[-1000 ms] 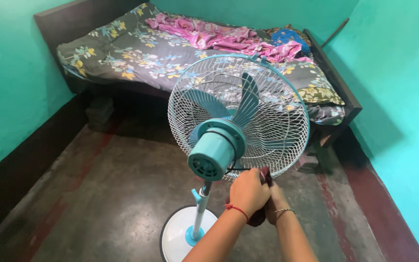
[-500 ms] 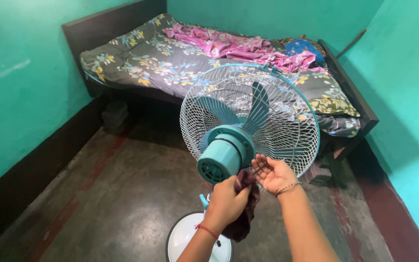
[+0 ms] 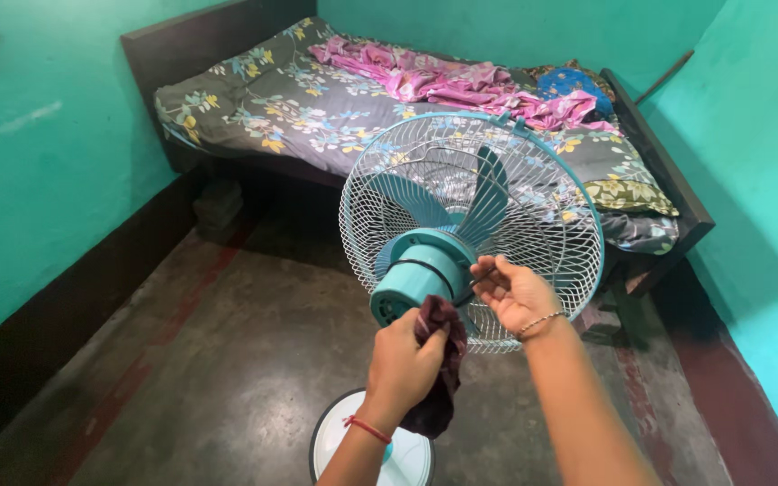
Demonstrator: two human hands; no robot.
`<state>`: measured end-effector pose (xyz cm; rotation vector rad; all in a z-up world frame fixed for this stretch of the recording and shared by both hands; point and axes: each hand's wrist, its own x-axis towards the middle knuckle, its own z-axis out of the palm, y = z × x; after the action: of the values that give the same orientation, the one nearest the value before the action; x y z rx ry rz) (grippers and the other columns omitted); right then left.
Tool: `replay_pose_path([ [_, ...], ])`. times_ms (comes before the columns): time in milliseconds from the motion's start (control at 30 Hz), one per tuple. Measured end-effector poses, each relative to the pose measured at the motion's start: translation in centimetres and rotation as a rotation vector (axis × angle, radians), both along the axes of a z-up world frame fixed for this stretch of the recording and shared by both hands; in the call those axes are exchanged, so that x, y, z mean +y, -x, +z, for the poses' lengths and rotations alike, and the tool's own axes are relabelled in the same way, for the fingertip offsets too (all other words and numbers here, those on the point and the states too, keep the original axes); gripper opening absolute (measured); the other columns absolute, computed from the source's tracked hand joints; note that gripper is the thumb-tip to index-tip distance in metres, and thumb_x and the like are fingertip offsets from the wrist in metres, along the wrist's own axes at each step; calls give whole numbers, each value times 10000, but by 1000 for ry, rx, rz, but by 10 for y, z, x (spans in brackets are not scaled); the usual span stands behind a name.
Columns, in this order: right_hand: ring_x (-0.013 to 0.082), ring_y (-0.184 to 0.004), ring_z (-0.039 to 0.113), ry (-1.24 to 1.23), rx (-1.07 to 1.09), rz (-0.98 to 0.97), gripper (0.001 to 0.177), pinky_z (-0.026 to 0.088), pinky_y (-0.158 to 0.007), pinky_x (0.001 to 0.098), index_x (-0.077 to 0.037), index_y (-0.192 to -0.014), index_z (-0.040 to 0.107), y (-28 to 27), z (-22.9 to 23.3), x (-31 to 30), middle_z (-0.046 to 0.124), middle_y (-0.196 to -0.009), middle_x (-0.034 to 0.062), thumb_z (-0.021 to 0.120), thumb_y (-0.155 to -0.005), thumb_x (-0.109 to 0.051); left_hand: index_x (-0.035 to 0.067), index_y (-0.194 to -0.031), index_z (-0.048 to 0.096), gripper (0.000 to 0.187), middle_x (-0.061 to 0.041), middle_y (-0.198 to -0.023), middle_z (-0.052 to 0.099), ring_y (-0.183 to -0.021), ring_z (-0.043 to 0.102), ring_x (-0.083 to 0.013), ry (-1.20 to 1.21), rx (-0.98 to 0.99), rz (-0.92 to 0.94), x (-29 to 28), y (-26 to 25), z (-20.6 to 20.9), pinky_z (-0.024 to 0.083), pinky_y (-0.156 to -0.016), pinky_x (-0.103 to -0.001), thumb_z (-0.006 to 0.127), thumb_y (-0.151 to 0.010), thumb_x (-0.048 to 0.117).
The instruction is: The person wipes the front grill and motor housing of a standing fan using a dark cloth. They rotate the fan head to reach different areas and continue wiping the base and stand.
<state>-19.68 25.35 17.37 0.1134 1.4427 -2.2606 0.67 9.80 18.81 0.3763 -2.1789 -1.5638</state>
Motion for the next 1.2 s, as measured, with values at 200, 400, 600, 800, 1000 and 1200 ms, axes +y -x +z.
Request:
replay_pose_path([
  [200,188,-897,714,-161,109,217,284,562,-800,329,-18,-969,737,-63,23,-37,762,-953,91,631,-998,-280,35,-935,710,246,-215,-810,729,-817,729,-392,-91,69,107,-21,5,-4,546,-702,-442,664,-853,262],
  [400,173,-792,713,-187,233,109,215,588,-752,300,0,-912,718,-45,17,-74,750,-923,106,667,-976,-198,44,-949,720,245,-205,-803,738,-801,739,-381,-114,80,85,-27,-1,1,551,-700,-427,660,-857,263],
  [600,163,-830,746,-35,201,-54,171,612,-765,335,-29,-914,705,-42,37,-79,760,-916,76,631,-947,-180,29,-935,713,239,-199,-787,744,-786,752,-359,-121,114,160,-39,-6,5,551,-688,-414,663,-872,253],
  [800,168,-779,697,-102,318,157,125,585,-744,311,39,-908,737,-63,10,-122,763,-908,122,701,-950,-73,24,-943,709,243,-196,-781,738,-748,754,-337,-168,148,206,-44,2,9,550,-667,-398,667,-883,255],
  [1000,188,-769,717,-83,247,0,148,616,-766,331,31,-939,706,-39,22,-116,730,-865,106,656,-963,-107,8,-883,694,241,-177,-728,731,-668,738,-299,-185,126,190,-45,-19,5,541,-639,-390,680,-883,248],
  [1200,156,-767,731,-183,322,168,207,601,-694,320,44,-1093,673,-69,15,-145,734,-889,93,636,-994,-134,-3,-877,692,258,-171,-723,739,-655,735,-288,-274,119,284,-47,-21,-2,541,-643,-397,664,-894,253],
])
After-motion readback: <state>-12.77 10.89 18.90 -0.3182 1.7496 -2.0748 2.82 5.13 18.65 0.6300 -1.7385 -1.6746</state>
